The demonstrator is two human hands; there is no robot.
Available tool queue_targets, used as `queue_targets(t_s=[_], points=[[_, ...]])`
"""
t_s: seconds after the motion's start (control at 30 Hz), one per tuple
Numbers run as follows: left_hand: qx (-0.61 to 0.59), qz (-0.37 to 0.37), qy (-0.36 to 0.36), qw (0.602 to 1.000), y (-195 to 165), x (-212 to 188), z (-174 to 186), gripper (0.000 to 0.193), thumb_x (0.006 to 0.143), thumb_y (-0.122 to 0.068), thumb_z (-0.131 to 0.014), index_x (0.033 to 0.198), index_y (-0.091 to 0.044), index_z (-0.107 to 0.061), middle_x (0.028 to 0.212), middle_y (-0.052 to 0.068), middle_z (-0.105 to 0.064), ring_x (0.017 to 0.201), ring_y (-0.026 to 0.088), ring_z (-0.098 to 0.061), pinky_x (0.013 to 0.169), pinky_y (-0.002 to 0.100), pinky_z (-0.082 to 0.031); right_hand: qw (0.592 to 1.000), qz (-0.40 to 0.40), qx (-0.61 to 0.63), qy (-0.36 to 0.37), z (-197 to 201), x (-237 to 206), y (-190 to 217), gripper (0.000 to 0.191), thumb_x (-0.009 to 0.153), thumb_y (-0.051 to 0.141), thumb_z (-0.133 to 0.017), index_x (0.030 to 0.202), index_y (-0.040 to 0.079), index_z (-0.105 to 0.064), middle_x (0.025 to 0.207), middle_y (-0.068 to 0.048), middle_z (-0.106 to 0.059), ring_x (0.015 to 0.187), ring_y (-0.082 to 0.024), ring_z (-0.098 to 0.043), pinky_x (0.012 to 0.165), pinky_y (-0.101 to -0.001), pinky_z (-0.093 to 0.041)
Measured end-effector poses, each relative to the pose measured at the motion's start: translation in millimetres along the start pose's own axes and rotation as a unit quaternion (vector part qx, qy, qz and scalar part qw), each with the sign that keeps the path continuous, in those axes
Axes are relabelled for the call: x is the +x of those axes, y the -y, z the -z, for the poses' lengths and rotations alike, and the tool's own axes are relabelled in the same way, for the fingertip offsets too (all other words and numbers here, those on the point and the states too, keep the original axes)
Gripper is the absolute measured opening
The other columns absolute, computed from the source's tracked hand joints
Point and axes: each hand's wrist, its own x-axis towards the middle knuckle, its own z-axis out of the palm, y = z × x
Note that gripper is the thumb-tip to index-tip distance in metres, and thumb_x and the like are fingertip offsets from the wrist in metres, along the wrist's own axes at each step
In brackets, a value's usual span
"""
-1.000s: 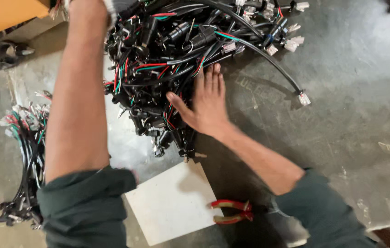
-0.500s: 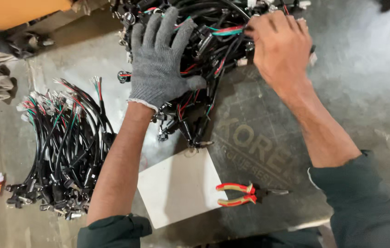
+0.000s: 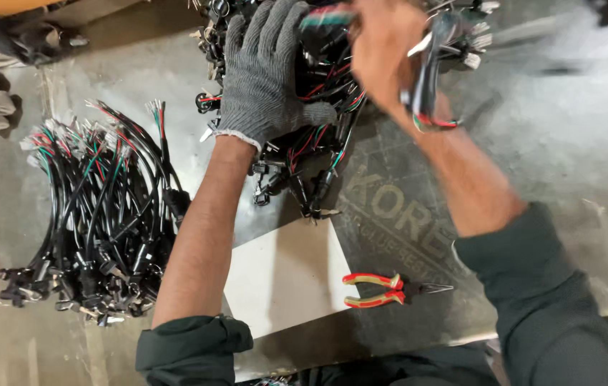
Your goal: The person sorts through large piles of black cable harnesses on a metal workbench, picks up individual harnesses, and uses red-handled pliers to crimp and fit connector components onto the cable ends, placing processed harnesses back onto the table piles.
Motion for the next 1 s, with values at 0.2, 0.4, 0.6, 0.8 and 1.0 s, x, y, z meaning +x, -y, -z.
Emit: queue_targets(t_s=[0.2, 0.4, 0.6, 0.8, 1.0], points=[[-0.015, -0.028, -0.012, 0.999, -5, -7, 12, 0.119, 0.076, -0.069, -0.085, 0.163, -0.008, -0.032, 0.167, 0.016, -0.033, 0.153, 0.037, -0.030, 0.126, 0.059, -0.016, 0.995, -0.023, 0.090, 0.034, -1, -13, 45, 0.033, 0.091, -0.004, -0.063, 0.120, 0.009, -0.054, 0.113, -0.009, -0.077, 0.098, -0.032, -0.075, 0.070, -0.0422, -0.056], [-0.077, 0.032, 0.035, 0.996, -17, -55, 41, 0.101, 0.075, -0.053, -0.086, 0.156, -0.010, -0.043, 0.159, 0.015, -0.044, 0.147, 0.041, -0.037, 0.118, 0.053, -0.031, 0.984, -0.054, 0.171, 0.011, -6, -30, 42, 0.037, 0.088, -0.005, -0.066, 0.120, 0.010, -0.055, 0.105, -0.005, -0.077, 0.098, -0.031, -0.075, 0.071, -0.0413, -0.057], [0.001, 0.212, 0.116, 0.971, -60, -130, 111, 0.065, 0.081, -0.055, -0.085, 0.128, -0.014, -0.068, 0.125, 0.007, -0.069, 0.118, 0.033, -0.068, 0.098, 0.044, -0.054, 0.990, 0.019, 0.105, 0.093, 23, -27, 64, 0.022, 0.090, 0.012, -0.070, 0.108, 0.009, -0.057, 0.095, -0.004, -0.076, 0.082, -0.031, -0.073, 0.060, -0.0453, -0.052], [-0.060, 0.163, -0.135, 0.975, -99, -157, 98, 0.075, 0.079, -0.032, -0.086, 0.133, 0.009, -0.054, 0.124, 0.024, -0.065, 0.117, 0.039, -0.064, 0.099, 0.045, -0.054, 0.924, 0.140, -0.022, 0.355, 51, -49, 126, 0.018, 0.099, 0.019, -0.057, 0.113, 0.008, -0.057, 0.082, -0.007, -0.071, 0.071, -0.029, -0.073, 0.053, -0.0477, -0.053], [-0.263, 0.369, 0.171, 0.875, -89, -182, 76, 0.037, 0.088, -0.029, -0.073, 0.116, -0.005, -0.070, 0.068, 0.004, -0.074, 0.061, 0.020, -0.071, 0.057, 0.038, -0.057, 0.921, 0.182, 0.224, 0.262, 83, -61, 69, 0.052, 0.079, 0.038, -0.078, 0.119, 0.008, -0.064, 0.102, -0.011, -0.071, 0.099, -0.034, -0.064, 0.089, -0.0455, -0.046]])
